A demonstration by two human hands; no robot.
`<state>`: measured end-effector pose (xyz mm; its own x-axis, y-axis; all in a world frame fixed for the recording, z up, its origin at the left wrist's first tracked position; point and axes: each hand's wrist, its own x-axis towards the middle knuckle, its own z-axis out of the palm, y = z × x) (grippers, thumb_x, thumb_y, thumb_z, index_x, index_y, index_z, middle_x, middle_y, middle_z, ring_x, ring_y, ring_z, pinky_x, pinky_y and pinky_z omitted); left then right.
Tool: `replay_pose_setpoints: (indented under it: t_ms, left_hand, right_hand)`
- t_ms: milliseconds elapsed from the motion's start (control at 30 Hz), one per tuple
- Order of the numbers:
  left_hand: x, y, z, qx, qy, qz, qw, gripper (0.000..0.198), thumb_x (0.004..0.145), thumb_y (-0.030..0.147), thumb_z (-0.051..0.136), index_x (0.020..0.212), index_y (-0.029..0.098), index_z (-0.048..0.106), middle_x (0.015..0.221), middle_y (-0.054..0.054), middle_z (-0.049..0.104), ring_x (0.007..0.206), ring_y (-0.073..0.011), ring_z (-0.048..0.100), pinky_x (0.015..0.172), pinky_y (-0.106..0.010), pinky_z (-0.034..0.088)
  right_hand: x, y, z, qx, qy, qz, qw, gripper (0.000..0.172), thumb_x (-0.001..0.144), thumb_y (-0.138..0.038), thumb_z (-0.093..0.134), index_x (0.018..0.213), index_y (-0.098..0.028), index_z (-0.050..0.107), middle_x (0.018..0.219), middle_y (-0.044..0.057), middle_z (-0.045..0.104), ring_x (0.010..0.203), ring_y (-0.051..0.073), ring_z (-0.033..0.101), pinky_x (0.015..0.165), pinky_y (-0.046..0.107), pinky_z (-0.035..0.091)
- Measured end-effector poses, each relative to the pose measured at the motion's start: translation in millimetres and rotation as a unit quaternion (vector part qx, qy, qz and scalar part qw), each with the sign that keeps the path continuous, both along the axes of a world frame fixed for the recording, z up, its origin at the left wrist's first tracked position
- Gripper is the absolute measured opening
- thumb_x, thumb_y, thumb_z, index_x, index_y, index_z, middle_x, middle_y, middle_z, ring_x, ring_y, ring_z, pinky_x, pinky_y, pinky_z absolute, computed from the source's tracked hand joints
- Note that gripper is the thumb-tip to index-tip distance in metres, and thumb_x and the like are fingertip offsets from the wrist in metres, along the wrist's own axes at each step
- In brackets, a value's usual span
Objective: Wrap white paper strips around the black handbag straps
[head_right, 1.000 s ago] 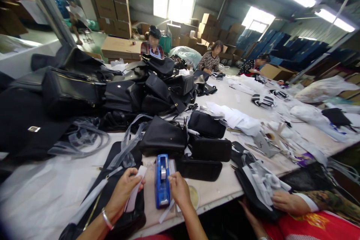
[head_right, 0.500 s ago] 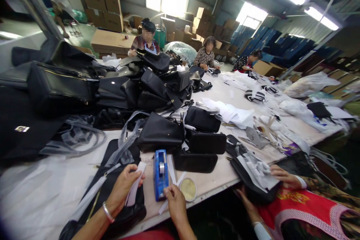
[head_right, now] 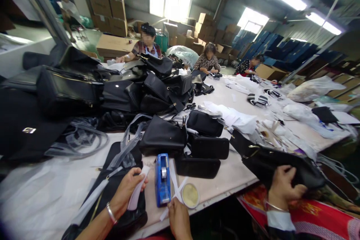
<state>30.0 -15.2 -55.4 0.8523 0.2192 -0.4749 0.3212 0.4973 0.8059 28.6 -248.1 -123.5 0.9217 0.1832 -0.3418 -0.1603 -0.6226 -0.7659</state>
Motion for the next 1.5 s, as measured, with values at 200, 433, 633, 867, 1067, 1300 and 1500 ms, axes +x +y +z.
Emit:
replay_pose_setpoints:
  t_ms: [200, 433, 633, 867, 1067, 1300, 1500]
  left_hand:
    - [0, -1, 4.7, -0.011, -0.017, 0.006, 1.000, 0.037, 0.076, 0.037, 0.069, 0.093, 0.021, 0.040, 0.069, 0.000, 0.065, 0.052, -0.0098, 0.056, 0.049, -0.019, 0.041]
    - [3, -8, 7.8, 0.005, -0.045, -0.018, 0.999, 0.039, 0.075, 0.037, 0.068, 0.092, 0.021, 0.037, 0.066, 0.000, 0.065, 0.051, -0.0106, 0.055, 0.050, -0.020, 0.040]
    - [-4, -6, 11.2, -0.014, -0.060, -0.047, 0.997, 0.032, 0.077, 0.035, 0.067, 0.089, 0.021, 0.040, 0.064, 0.000, 0.064, 0.050, -0.0105, 0.054, 0.048, -0.019, 0.036]
    - [-8, 9, 8.3, -0.115, -0.080, -0.085, 0.986, 0.017, 0.082, 0.025, 0.062, 0.090, 0.017, 0.048, 0.067, -0.002, 0.062, 0.049, -0.0078, 0.051, 0.048, -0.018, 0.034]
    - [-5, 27, 0.3, -0.277, -0.064, -0.146, 0.948, 0.015, 0.083, 0.021, 0.060, 0.093, 0.010, 0.057, 0.067, -0.002, 0.055, 0.049, -0.0057, 0.046, 0.048, -0.018, 0.035]
    - [-6, 36, -6.0, -0.375, -0.024, -0.159, 0.913, 0.021, 0.079, 0.019, 0.063, 0.096, 0.007, 0.060, 0.066, -0.001, 0.051, 0.048, -0.0049, 0.044, 0.048, -0.017, 0.034]
    - [-8, 30, 0.9, -0.327, -0.022, -0.139, 0.935, 0.020, 0.079, 0.023, 0.065, 0.093, 0.010, 0.058, 0.067, -0.002, 0.055, 0.049, -0.0063, 0.048, 0.049, -0.018, 0.035]
  right_hand:
    - [3, -4, 25.0, -0.078, -0.132, 0.073, 0.985, 0.028, 0.091, -0.036, 0.039, 0.076, -0.021, 0.058, 0.072, 0.008, 0.065, 0.068, 0.023, 0.062, 0.064, 0.029, 0.042]
    - [46, 73, 116.9, 0.139, -0.129, 0.175, 0.966, 0.021, 0.094, -0.028, 0.043, 0.087, -0.022, 0.062, 0.077, 0.000, 0.064, 0.071, 0.015, 0.060, 0.066, 0.021, 0.043]
    - [74, 90, 115.7, 0.085, -0.203, 0.293, 0.931, 0.018, 0.091, -0.017, 0.045, 0.088, -0.021, 0.062, 0.087, 0.002, 0.065, 0.083, 0.016, 0.060, 0.074, 0.024, 0.042]
    - [78, 92, 98.7, 0.128, -0.121, 0.259, 0.950, 0.031, 0.085, -0.013, 0.051, 0.113, -0.022, 0.048, 0.068, -0.005, 0.058, 0.061, 0.013, 0.056, 0.060, 0.022, 0.039]
    - [65, 103, 66.3, 0.166, -0.130, 0.205, 0.956, 0.022, 0.094, -0.029, 0.043, 0.113, -0.023, 0.051, 0.065, -0.004, 0.056, 0.057, 0.014, 0.055, 0.058, 0.023, 0.042]
    - [57, 107, 60.4, 0.210, -0.116, 0.226, 0.944, 0.029, 0.096, -0.034, 0.039, 0.116, -0.025, 0.057, 0.099, 0.005, 0.066, 0.083, 0.017, 0.063, 0.072, 0.025, 0.049]
    - [80, 91, 68.6, 0.183, -0.151, 0.350, 0.906, 0.043, 0.090, -0.017, 0.038, 0.130, -0.025, 0.050, 0.101, 0.006, 0.065, 0.081, 0.016, 0.061, 0.075, 0.029, 0.050]
